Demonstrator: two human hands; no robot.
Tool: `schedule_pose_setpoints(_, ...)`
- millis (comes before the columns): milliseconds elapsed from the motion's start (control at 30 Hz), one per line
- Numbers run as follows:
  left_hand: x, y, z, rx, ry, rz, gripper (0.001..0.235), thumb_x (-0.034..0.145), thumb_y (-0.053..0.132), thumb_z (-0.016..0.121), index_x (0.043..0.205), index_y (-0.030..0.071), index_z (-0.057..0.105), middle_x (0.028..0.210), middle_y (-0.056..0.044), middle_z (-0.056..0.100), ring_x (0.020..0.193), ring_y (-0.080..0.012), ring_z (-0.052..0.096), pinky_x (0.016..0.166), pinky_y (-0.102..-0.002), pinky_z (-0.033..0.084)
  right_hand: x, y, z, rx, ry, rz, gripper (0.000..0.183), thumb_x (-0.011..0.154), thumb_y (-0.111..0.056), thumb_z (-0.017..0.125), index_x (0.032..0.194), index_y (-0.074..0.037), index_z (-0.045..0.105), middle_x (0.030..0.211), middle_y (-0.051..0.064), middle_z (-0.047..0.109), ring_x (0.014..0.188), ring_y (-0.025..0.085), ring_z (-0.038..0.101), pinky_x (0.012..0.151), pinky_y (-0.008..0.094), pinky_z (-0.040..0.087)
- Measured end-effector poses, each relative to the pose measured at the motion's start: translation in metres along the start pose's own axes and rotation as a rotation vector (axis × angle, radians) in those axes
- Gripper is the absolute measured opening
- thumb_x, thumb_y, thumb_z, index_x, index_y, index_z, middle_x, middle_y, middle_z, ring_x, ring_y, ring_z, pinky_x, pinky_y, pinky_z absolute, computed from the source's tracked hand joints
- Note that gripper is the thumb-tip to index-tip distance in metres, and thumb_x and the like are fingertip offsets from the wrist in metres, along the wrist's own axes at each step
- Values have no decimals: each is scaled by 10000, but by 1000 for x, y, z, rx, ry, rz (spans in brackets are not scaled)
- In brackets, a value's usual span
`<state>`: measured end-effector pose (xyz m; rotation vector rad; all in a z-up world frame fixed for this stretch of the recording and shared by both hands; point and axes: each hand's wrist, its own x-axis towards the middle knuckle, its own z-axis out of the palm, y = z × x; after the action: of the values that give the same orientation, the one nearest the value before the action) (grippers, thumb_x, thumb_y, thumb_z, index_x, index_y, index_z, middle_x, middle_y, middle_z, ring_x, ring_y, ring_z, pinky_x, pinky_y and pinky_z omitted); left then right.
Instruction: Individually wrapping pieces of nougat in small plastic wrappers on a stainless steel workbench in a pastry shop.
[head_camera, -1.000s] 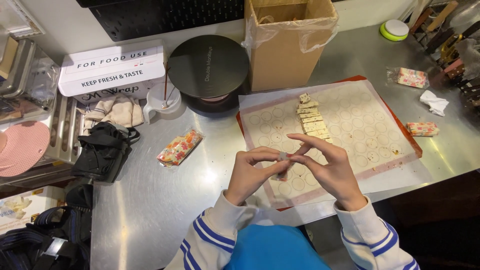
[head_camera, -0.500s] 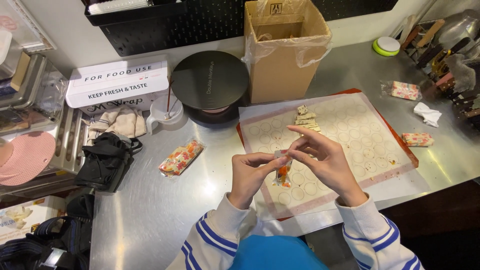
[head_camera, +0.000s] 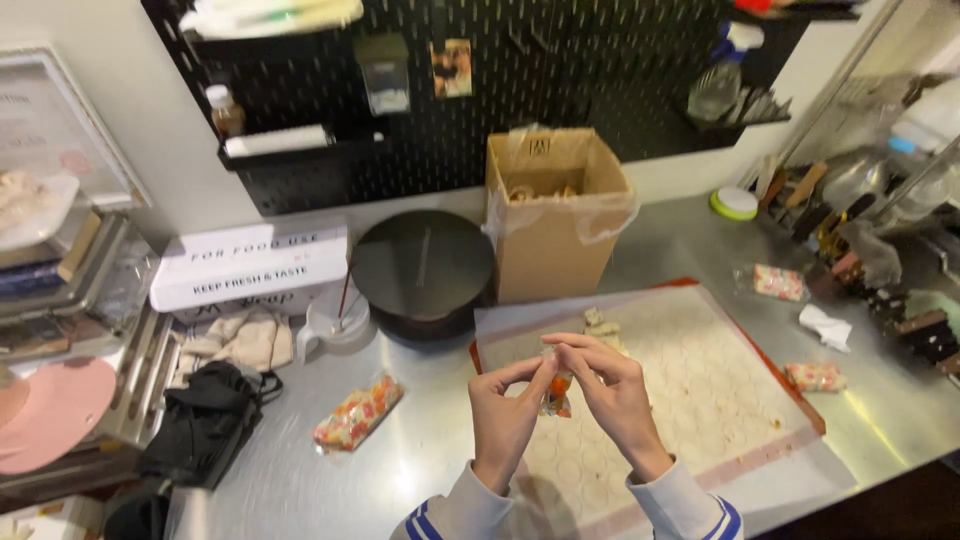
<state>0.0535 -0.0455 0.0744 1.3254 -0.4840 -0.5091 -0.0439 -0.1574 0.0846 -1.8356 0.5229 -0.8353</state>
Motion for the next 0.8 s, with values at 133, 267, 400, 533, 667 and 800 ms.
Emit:
schedule_pose_setpoints(133,51,30,7,31,74,233,167,955,167,865,1075,109,966,1064,-12,959,880,-97,830,911,-257,655,86,-14,-2,86,158,-21,356,1117,-183,658,976,36,902,1181,144,924,841,190,803,640,322,655)
schedule_pose_setpoints(267,70,73,-5,50,155,328,271,988,212,832,1215,100,926,1226,-51,929,1071,-133,858,920,-277,703,238,16,-36,-233,293,-247,398,1164,-384,668,1079,-87,917,1043,28,898,973,98,782,829,308,567)
schedule_pose_setpoints(400,67,75,-44,77,200,329,236,1002,153,817,1188,76,939,1168,-67,946,1040,-132,859,914,-255,708,333,35,-71,-501,202,-19,866,1055,-693,634,1617,-34,655,1408,285,758,1314,391,729,1078,472,538)
schedule_pose_setpoints(533,58,36,-126,120,317,152,228,1028,144,777,1139,43,949,1107,-89,959,981,-163,886,941,-286,698,297,25,-83,-458,214,-162,620,1140,-521,668,1502,-24,749,1500,155,761,1222,312,757,974,473,575)
schedule_pose_setpoints(667,28,-39,-211,144,597,-68,206,1006,149,840,1027,-34,934,1011,-130,920,1013,-161,832,977,-311,672,208,49,-77,-372,236,-209,334,1226,-310,690,1387,-54,830,1298,95,828,1176,193,736,957,373,585)
schedule_pose_setpoints(800,15,-124,-271,468,626,-45,214,1007,215,823,1000,36,941,952,-32,915,903,-99,787,808,-299,608,125,97,-65,-190,203,-81,245,1308,-232,666,1359,-43,813,1293,64,822,1082,130,767,900,264,596)
